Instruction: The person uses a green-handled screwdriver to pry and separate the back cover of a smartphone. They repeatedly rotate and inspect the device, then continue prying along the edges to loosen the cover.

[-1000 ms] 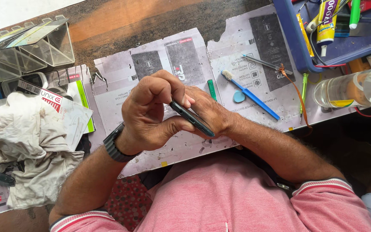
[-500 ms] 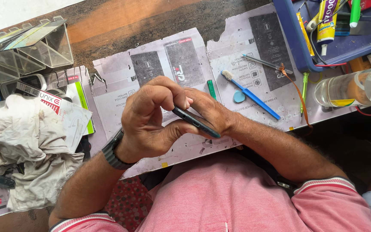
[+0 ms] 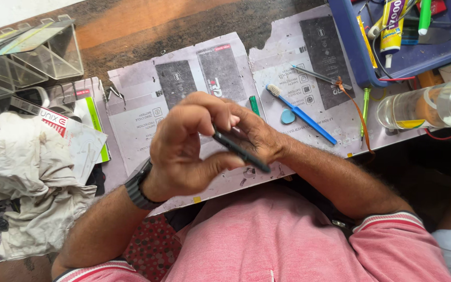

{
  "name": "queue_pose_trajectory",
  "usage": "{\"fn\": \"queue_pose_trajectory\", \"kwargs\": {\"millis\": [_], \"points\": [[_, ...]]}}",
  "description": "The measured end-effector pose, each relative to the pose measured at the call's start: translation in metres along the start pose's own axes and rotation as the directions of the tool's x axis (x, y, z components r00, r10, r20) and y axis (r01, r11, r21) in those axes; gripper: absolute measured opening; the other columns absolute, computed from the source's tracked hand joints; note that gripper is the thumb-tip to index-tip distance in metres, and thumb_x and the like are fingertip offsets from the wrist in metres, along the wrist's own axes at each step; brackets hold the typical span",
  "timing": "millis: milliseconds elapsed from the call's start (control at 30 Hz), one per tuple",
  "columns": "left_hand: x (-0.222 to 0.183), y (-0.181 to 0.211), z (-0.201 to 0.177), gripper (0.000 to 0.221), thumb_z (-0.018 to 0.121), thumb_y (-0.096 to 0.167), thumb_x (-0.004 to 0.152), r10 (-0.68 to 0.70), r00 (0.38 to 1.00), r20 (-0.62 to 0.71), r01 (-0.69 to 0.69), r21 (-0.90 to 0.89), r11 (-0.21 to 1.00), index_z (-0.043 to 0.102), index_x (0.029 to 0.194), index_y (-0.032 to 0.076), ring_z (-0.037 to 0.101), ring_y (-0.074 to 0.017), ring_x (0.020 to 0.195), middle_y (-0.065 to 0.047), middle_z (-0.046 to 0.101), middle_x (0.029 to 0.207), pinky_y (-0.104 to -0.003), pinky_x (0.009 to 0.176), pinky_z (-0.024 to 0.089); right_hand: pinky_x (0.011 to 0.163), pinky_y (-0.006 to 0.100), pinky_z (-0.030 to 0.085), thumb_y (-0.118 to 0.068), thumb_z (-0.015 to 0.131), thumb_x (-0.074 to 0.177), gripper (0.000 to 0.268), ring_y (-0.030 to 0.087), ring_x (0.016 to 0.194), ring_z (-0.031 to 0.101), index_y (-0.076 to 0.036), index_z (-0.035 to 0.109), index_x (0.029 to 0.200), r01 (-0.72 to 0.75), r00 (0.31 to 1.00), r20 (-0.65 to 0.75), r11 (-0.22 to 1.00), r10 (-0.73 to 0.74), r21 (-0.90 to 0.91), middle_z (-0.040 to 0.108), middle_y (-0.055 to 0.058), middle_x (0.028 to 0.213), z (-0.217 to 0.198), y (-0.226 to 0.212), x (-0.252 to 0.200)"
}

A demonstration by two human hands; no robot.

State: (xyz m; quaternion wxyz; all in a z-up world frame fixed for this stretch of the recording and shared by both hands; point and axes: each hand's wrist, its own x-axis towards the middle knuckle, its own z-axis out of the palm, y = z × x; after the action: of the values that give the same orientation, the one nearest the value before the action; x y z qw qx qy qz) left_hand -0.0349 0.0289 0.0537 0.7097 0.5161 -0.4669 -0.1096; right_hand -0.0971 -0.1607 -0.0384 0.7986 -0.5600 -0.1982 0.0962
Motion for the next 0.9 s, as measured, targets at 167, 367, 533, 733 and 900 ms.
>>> {"fn": "queue_pose_trajectory", "kwargs": {"millis": [167, 367, 533, 733, 900], "points": [[0.012, 0.006, 0.0, 0.066, 0.094, 0.028, 0.078, 0.138, 0.972, 0.19, -0.155, 0.078, 0.985, 0.039, 0.111, 0.011, 0.059, -0.0243, 0.108, -0.013, 0.055, 0.115, -0.051, 0.108, 0.053, 0.109, 0.04, 0.049, -0.039, 0.086, 0.085, 0.072, 0.026, 0.127, 0.054, -0.013, 0.048, 0.14, 0.246, 0.959, 0.022, 0.787, -0.284, -0.566, 0.053, 0.01, 0.132, -0.003, -0.01, 0.007], [0.01, 0.011, 0.014, 0.076, 0.099, 0.033, 0.071, 0.185, 0.949, 0.254, -0.222, 0.123, 0.967, 0.033, 0.102, 0.011, 0.058, -0.0312, 0.103, -0.016, 0.05, 0.114, -0.06, 0.104, 0.049, 0.107, 0.041, 0.05, -0.033, 0.082, 0.088, 0.068, 0.026, 0.123, 0.056, -0.014, 0.046, 0.142, 0.246, 0.953, 0.011, 0.751, -0.304, -0.613, 0.05, 0.012, 0.133, 0.002, -0.01, 0.004], [0.01, 0.012, 0.015, 0.08, 0.102, 0.028, 0.068, 0.185, 0.945, 0.27, -0.236, 0.171, 0.957, 0.032, 0.102, 0.01, 0.057, -0.0314, 0.102, -0.018, 0.047, 0.116, -0.06, 0.099, 0.049, 0.107, 0.041, 0.05, -0.031, 0.083, 0.088, 0.072, 0.028, 0.124, 0.053, -0.014, 0.042, 0.145, 0.272, 0.944, 0.021, 0.742, -0.329, -0.613, 0.048, 0.013, 0.134, 0.007, -0.01, 0.005], [0.003, 0.003, 0.014, 0.085, 0.104, 0.027, 0.065, 0.168, 0.977, 0.129, -0.186, 0.141, 0.972, 0.031, 0.107, 0.011, 0.056, -0.0225, 0.102, -0.015, 0.045, 0.117, -0.045, 0.091, 0.054, 0.109, 0.041, 0.049, -0.029, 0.085, 0.087, 0.076, 0.03, 0.129, 0.054, -0.011, 0.039, 0.146, 0.277, 0.946, 0.026, 0.762, -0.324, -0.586, 0.051, 0.014, 0.134, 0.007, -0.01, 0.006], [-0.003, -0.004, 0.016, 0.088, 0.103, 0.028, 0.063, 0.157, 0.988, -0.005, -0.155, 0.139, 0.978, 0.032, 0.111, 0.012, 0.054, -0.0167, 0.104, -0.014, 0.046, 0.12, -0.036, 0.09, 0.054, 0.104, 0.039, 0.051, -0.032, 0.086, 0.081, 0.082, 0.027, 0.121, 0.06, -0.01, 0.042, 0.147, 0.194, 0.964, -0.05, 0.821, -0.261, -0.537, 0.054, 0.014, 0.13, 0.007, -0.008, 0.007]]}}
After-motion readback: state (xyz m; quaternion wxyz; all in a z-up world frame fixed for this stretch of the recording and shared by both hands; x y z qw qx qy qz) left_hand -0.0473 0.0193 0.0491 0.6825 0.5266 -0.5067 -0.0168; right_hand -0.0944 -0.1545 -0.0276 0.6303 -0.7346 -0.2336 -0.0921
